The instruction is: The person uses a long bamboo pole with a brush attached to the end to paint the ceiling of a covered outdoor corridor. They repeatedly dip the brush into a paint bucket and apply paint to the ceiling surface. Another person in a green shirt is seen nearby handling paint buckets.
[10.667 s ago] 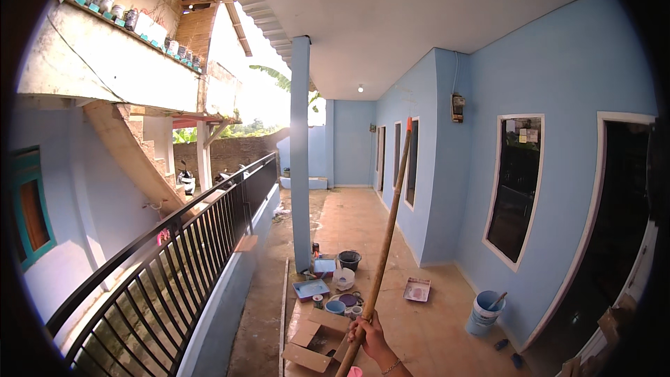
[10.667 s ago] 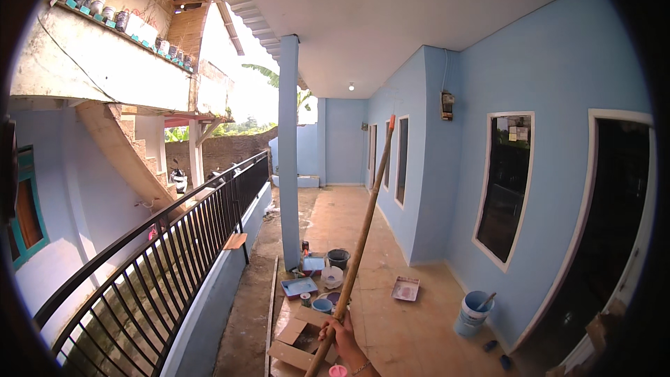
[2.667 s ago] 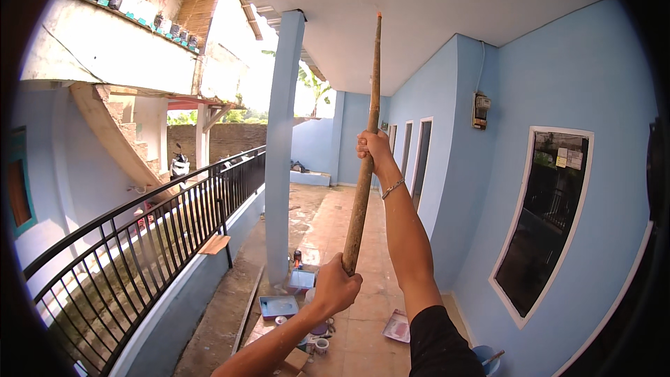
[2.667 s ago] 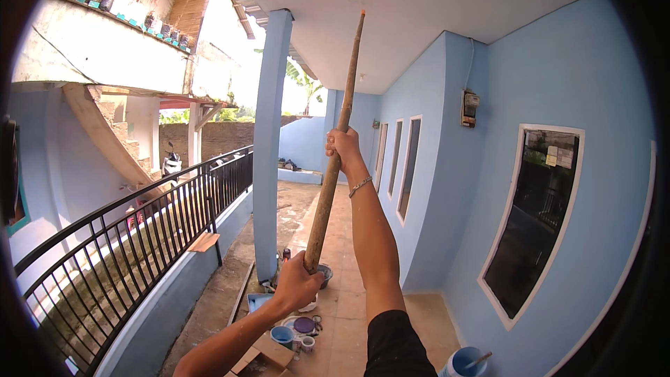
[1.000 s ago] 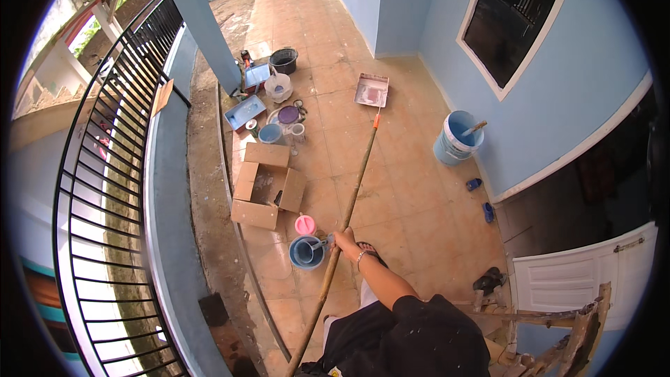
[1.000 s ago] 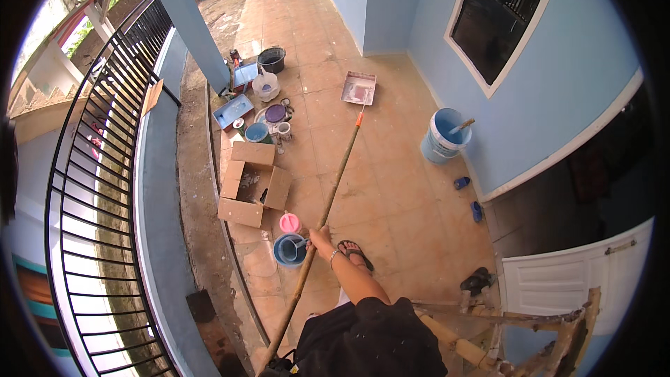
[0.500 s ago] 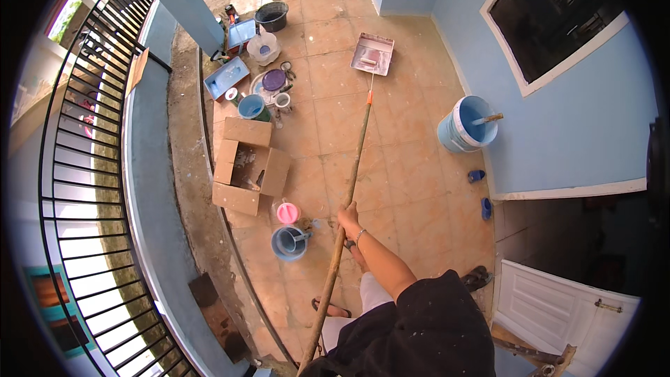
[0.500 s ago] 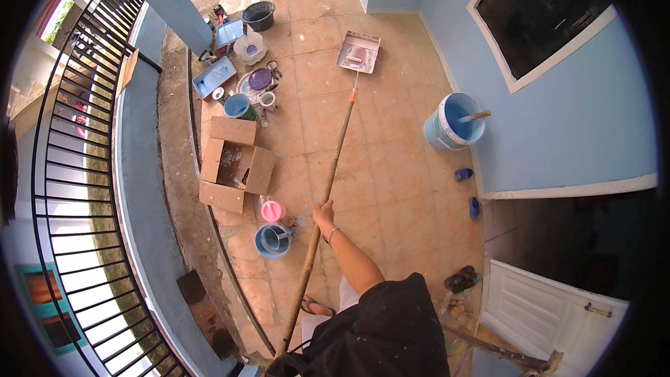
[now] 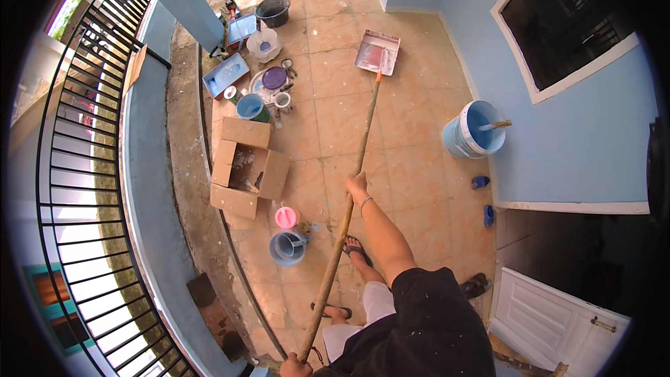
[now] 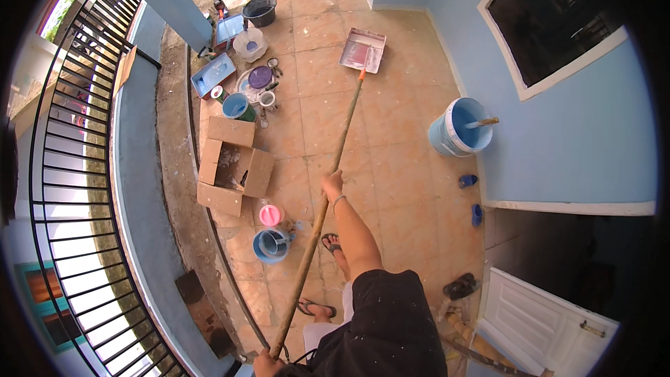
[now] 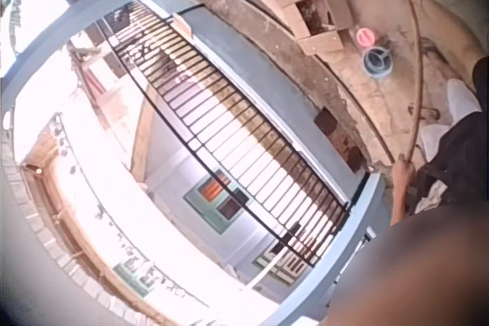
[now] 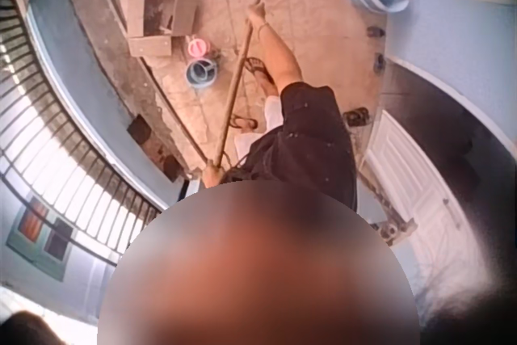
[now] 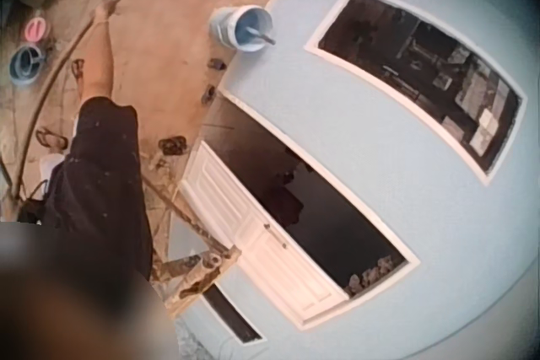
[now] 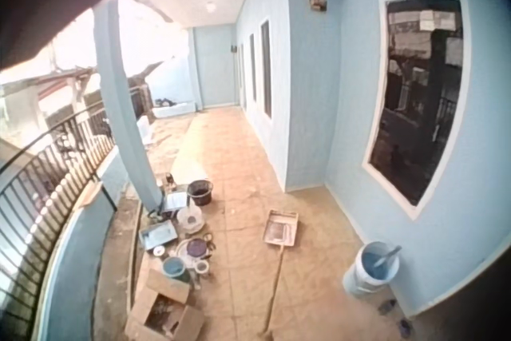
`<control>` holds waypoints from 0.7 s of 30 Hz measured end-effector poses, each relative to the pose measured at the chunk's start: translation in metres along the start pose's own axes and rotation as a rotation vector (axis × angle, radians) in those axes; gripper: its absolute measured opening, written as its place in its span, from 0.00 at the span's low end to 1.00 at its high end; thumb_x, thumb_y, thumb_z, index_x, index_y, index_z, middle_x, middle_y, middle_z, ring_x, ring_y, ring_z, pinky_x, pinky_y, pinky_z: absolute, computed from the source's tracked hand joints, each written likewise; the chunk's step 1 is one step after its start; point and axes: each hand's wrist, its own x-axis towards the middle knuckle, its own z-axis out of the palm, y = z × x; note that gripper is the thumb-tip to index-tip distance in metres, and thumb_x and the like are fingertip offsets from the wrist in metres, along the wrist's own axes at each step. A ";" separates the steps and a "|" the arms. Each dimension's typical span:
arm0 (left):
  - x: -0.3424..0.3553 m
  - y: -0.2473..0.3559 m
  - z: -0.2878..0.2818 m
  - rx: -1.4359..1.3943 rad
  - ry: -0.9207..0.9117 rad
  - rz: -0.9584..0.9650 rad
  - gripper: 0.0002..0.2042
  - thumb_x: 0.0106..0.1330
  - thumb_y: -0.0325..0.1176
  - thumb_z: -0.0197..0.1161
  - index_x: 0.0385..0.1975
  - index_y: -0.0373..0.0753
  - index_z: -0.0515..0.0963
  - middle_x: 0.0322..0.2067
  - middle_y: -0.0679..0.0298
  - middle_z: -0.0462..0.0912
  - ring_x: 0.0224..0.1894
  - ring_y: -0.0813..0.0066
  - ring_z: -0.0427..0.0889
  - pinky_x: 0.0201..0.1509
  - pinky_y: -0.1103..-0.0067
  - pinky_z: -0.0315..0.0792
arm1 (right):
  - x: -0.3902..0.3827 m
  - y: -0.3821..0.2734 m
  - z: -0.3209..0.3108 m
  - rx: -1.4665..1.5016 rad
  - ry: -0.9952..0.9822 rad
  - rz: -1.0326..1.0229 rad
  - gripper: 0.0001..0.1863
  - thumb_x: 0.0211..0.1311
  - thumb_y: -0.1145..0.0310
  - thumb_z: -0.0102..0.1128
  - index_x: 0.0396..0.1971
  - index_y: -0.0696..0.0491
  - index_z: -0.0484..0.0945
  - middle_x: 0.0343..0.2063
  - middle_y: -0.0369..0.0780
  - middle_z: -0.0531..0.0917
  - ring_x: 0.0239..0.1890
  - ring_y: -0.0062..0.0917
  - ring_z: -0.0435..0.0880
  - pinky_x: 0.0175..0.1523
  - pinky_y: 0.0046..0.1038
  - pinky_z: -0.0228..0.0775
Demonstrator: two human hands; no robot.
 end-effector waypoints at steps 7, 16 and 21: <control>0.011 0.023 -0.002 0.005 0.044 0.021 0.10 0.60 0.31 0.57 0.37 0.32 0.78 0.26 0.37 0.82 0.32 0.34 0.83 0.35 0.50 0.76 | 0.014 -0.009 -0.004 0.010 0.024 0.007 0.25 0.68 0.66 0.51 0.59 0.63 0.60 0.43 0.56 0.81 0.26 0.39 0.86 0.24 0.36 0.78; 0.014 0.025 -0.009 -0.060 0.072 0.061 0.09 0.61 0.30 0.55 0.34 0.31 0.77 0.27 0.35 0.82 0.32 0.34 0.83 0.35 0.49 0.75 | 0.022 -0.010 0.000 0.003 0.003 0.016 0.27 0.68 0.65 0.50 0.61 0.64 0.59 0.44 0.56 0.81 0.25 0.38 0.85 0.26 0.35 0.79; 0.001 -0.020 0.018 0.055 0.085 0.060 0.10 0.62 0.33 0.62 0.35 0.31 0.78 0.25 0.39 0.82 0.31 0.35 0.82 0.34 0.53 0.76 | -0.006 0.005 0.002 0.015 0.015 -0.032 0.23 0.68 0.65 0.50 0.57 0.62 0.61 0.36 0.52 0.80 0.22 0.35 0.81 0.24 0.37 0.77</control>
